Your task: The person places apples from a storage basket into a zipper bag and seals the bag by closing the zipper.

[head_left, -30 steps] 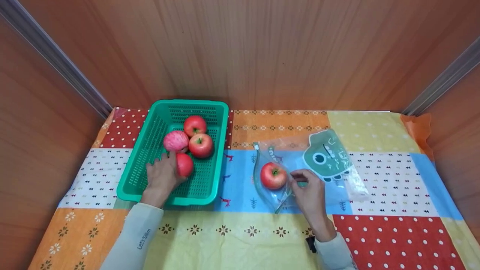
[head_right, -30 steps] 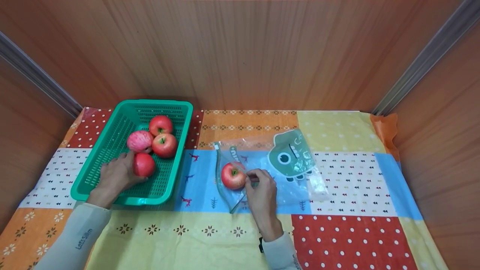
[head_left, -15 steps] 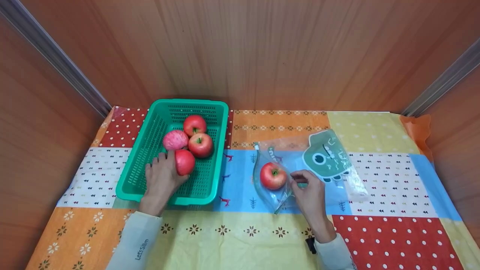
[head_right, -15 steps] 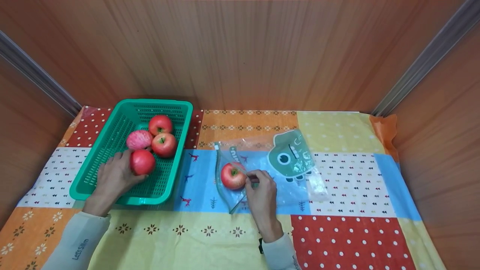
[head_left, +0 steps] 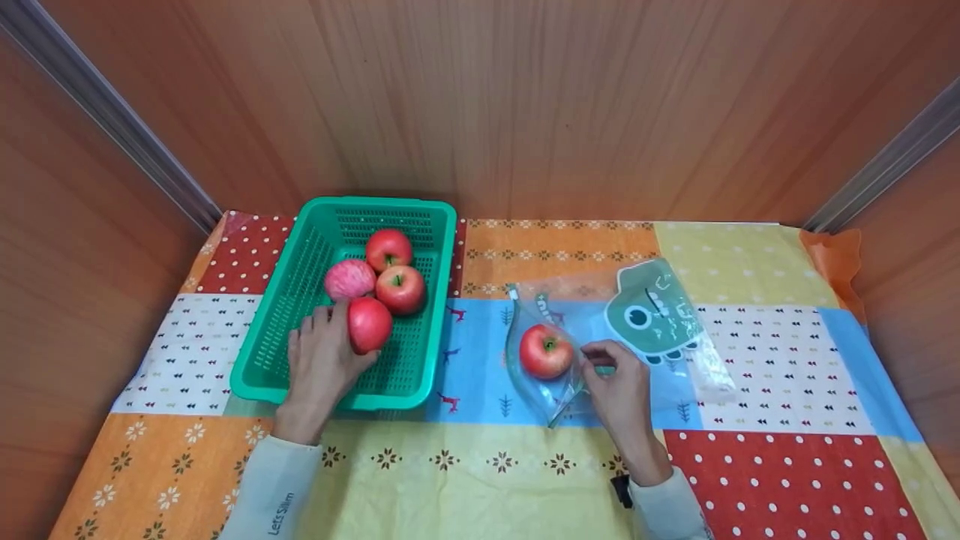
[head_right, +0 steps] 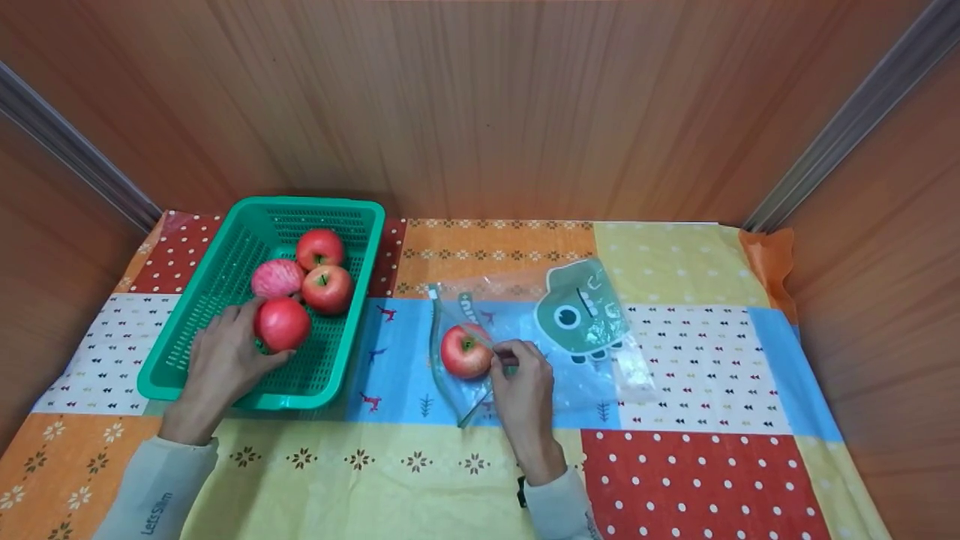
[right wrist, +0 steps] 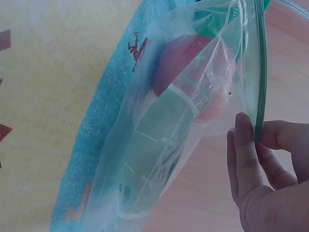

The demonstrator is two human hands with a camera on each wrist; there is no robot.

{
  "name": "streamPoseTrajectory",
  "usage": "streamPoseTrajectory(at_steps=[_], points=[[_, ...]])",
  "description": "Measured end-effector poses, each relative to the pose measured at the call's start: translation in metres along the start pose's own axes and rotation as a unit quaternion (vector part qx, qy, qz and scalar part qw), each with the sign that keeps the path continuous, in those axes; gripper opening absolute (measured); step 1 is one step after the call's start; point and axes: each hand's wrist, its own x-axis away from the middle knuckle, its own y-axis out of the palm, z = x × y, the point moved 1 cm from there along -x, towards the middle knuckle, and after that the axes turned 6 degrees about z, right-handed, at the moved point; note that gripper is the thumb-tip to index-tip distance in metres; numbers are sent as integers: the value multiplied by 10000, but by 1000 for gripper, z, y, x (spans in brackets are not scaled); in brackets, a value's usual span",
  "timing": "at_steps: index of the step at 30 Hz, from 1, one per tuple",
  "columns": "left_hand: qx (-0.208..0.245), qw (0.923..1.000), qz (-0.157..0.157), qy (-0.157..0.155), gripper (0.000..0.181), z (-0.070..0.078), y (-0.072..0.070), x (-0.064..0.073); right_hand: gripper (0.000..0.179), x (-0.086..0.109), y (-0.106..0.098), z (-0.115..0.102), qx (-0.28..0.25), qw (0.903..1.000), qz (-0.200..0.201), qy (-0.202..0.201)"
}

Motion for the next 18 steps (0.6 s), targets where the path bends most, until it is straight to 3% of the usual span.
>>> streamPoseTrajectory(at_steps=[18], points=[[-4,9996,250,114,86,17,-10,4,16,1,1,2,-33,9999,-48,138]])
